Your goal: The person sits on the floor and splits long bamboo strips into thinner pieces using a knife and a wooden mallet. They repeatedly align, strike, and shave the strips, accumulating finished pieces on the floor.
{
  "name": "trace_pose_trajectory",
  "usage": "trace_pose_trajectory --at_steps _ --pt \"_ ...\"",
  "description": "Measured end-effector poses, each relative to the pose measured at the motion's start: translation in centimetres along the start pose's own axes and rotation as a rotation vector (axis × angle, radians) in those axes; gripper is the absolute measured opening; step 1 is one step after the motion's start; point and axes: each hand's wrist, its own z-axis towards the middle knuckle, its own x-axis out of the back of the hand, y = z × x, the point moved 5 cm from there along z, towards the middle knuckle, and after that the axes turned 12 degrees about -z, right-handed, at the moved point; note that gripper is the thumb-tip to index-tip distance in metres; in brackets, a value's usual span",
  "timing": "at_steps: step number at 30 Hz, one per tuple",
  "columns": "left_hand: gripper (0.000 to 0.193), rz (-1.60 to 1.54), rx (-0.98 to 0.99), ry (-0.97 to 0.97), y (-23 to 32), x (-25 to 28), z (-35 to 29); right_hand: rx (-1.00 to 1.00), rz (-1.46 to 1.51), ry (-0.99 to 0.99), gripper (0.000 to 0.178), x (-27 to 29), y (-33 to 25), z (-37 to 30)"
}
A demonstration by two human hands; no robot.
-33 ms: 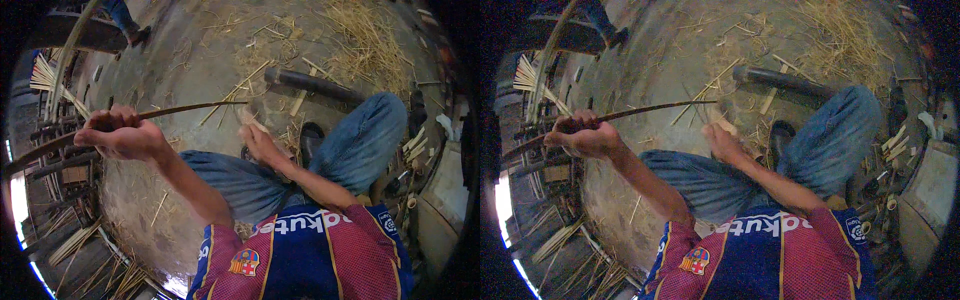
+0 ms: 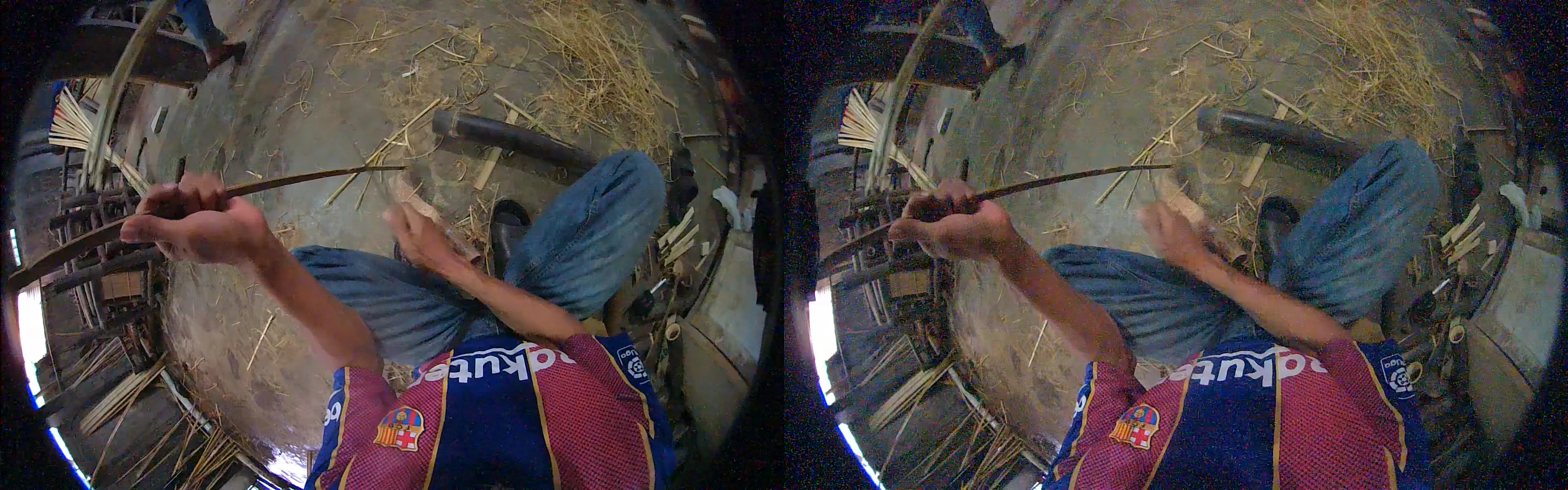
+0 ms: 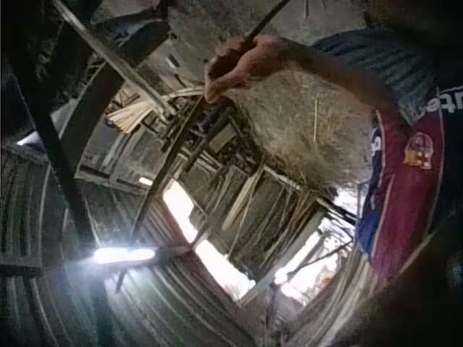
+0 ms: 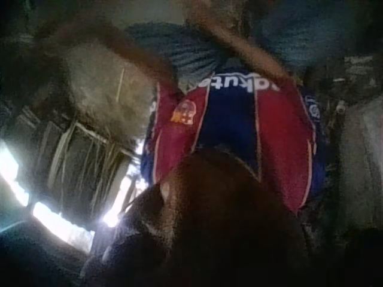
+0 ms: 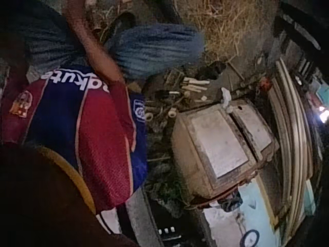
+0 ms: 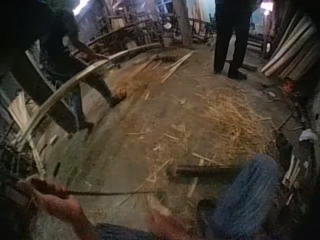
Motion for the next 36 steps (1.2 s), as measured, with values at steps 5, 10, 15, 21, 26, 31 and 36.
trace_pose_trajectory --at_steps 5,10,15,21,26,31,36 --pt "0.059 -0.025 0.024 0.006 0.1 1.4 0.2 0.276 0.097 -0.105 0.037 2.8 -9.9 -1.5" --pt "0.059 -0.037 -0.005 -0.039 -0.5 0.7 0.1 0.105 0.026 -0.041 0.038 2.0 -5.9 0.1" --pt "0.06 -0.003 -0.007 -0.017 -0.7 1.9 0.4 0.306 -0.02 -0.047 0.039 3.1 -8.8 -1.6" --pt "0.058 -0.019 0.034 -0.023 -0.8 2.2 1.0 0.073 -0.113 -0.004 0.039 3.7 -0.3 0.6" --pt "0.058 -0.067 0.054 0.022 -1.3 2.3 1.5 0.217 -0.073 -0.066 0.036 4.0 -5.4 -2.1" --pt "0.059 -0.069 0.045 -0.005 -0.6 2.6 1.8 0.113 -0.024 -0.09 0.035 4.2 0.2 -0.6" --pt "0.06 -0.03 0.045 0.068 -0.8 2.5 1.6 0.12 -0.189 -0.037 0.036 3.7 -1.8 -2.6"
